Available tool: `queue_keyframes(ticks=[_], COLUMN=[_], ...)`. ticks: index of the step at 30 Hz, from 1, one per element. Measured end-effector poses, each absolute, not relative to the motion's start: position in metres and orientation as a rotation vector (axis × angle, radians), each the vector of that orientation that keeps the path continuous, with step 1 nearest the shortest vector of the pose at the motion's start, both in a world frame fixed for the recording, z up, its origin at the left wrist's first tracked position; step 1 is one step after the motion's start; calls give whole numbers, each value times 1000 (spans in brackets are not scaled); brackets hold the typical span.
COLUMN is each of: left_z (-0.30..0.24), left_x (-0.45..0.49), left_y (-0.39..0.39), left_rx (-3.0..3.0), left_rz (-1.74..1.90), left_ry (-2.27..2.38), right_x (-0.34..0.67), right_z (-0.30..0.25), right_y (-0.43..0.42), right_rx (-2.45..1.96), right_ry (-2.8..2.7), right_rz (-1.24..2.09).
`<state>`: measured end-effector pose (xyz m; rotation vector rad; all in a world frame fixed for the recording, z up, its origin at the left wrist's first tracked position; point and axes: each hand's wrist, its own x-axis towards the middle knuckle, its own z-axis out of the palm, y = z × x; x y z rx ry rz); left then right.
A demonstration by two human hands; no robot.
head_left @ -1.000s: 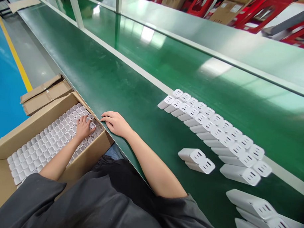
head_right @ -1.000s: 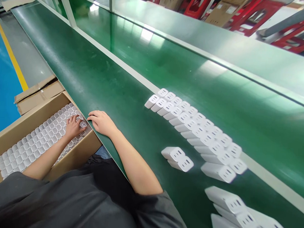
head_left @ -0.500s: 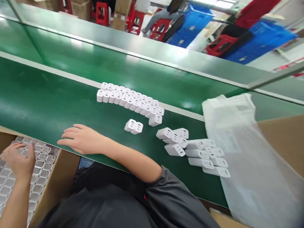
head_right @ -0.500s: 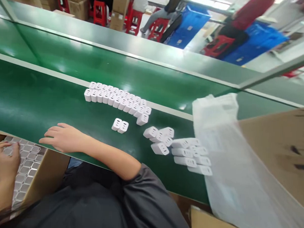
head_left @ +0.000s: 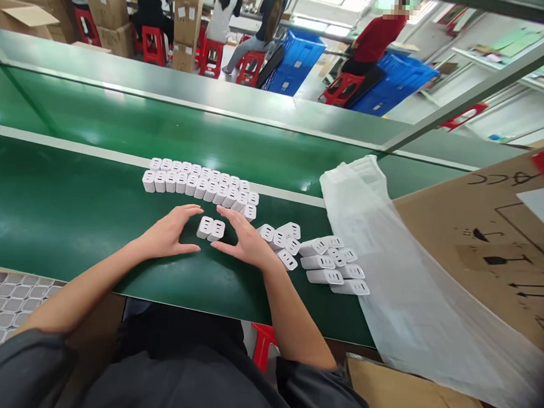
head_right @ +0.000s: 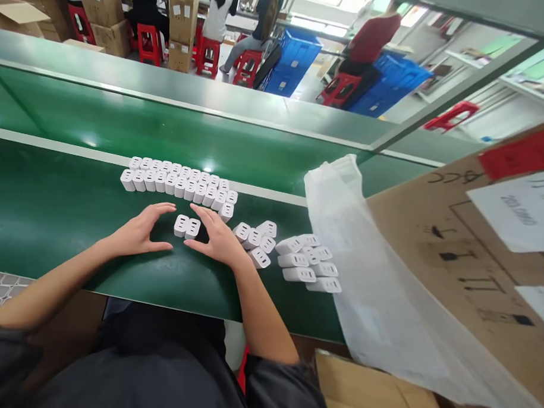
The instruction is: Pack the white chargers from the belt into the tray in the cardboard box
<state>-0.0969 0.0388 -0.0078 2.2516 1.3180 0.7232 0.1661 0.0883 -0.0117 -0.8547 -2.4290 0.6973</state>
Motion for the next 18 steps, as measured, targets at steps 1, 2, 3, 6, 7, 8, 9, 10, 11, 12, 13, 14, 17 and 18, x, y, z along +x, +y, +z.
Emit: queue_keyframes(ticks=[1,2,3,6,7,8,9,10,11,12,13,14,17,18], left_z=[-10,-13,-17,-30,-34,-36,-39,-40,-41,-41,-40,-39,-34,-32], left_x=[-88,-81,-77,-72,-72,-72,-73,-74,-75,-75,-76,-76,-74,-74], left_y=[50,59,65,71,70,69,68,67,66,66,66,67,65,64], left_rx=[2240,2211,2169,2065,2056,2064,2084,2112,2138,2156,2164,2163,2153,2157], left_rz=[662,621,607,666,688,695,688,677,669,667,674,688,773,817], left_ry=[1265,1222,1192,1155,1161,1176,1197,1218,1240,1261,1278,1291,1315,1326], right_x=[166,165,164,163,162,161,161,159,158,157,155,154,152,153], right_z=[-16,-20,-24,-30,-31,-32,-32,-33,-34,-35,-36,-37,-36,-34], right_y=[88,89,89,90,89,89,88,87,86,86,85,85,84,84], right_rx=[-856,-867,-885,-912,-894,-870,-849,-841,-844,-848,-844,-829,-739,-712], right_ry=[-2427,-2422,-2410,-2347,-2333,-2325,-2320,-2310,-2291,-2267,-2241,-2218,-2154,-2125], right_rz=[724,750,776,838,849,857,865,872,875,875,871,860,830,817])
